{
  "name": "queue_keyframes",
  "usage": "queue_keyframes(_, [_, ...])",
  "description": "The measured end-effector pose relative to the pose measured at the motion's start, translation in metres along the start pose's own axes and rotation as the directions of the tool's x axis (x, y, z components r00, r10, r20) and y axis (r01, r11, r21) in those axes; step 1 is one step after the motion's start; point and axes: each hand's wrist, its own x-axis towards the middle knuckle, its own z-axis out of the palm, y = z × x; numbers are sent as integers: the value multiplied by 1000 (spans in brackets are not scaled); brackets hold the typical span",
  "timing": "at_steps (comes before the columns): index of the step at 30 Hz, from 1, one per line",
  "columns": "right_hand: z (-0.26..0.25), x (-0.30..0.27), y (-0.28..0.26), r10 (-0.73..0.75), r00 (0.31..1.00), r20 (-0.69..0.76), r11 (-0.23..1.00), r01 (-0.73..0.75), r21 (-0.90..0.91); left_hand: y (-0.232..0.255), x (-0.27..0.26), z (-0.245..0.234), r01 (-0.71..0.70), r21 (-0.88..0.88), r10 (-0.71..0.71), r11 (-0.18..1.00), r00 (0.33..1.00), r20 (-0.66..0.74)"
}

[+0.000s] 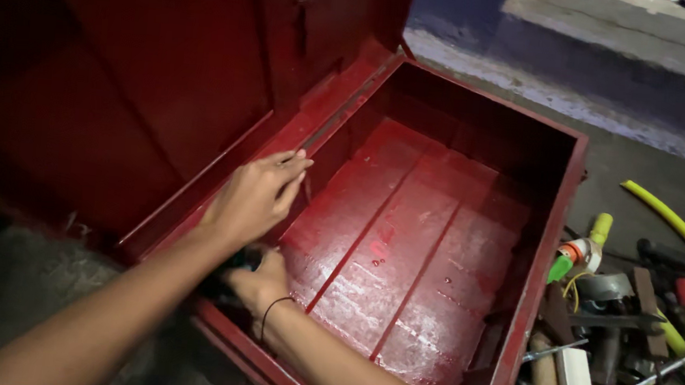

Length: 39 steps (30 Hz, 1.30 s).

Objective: The person removes various tools and small hardware items from a red toolbox and places them on the floor. After emptying the toolbox, the person uses a wet cloth to wipe the interior surfaces clean.

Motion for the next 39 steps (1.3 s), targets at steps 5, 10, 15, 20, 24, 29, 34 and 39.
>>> queue_keyframes(5, [-8,2,4,-78,997,26,997,78,-20,4,-4,-2,43,-39,-45,998,998,-46])
queue_keyframes(10, [-16,11,18,-93,996,-5,989,91,-118,3,-3,-2,44,-29,-45,999,998,-50])
queue_keyframes(15, [-33,36,44,-68,997,-34,977,60,-207,4,-1,-2,78,-20,-79,997,996,-47])
queue_keyframes(20, [-39,34,40,-16,991,-131,941,-29,-338,4,-1,-6,70,-25,-72,997,995,-74])
queue_keyframes(24, [-18,18,19,221,967,-129,975,-217,46,4,-1,-4,111,-23,-112,994,992,-54])
queue_keyframes(29, [-4,3,-7,171,983,-71,963,-152,222,1,-2,-3,86,-37,-88,996,994,-56])
queue_keyframes(34, [-14,23,16,10,986,-164,999,-17,-44,0,1,-5,114,-74,-116,991,993,-18])
queue_keyframes(39, [-35,59,66,-324,941,-99,945,316,-82,1,2,-11,126,-143,-129,982,992,-13])
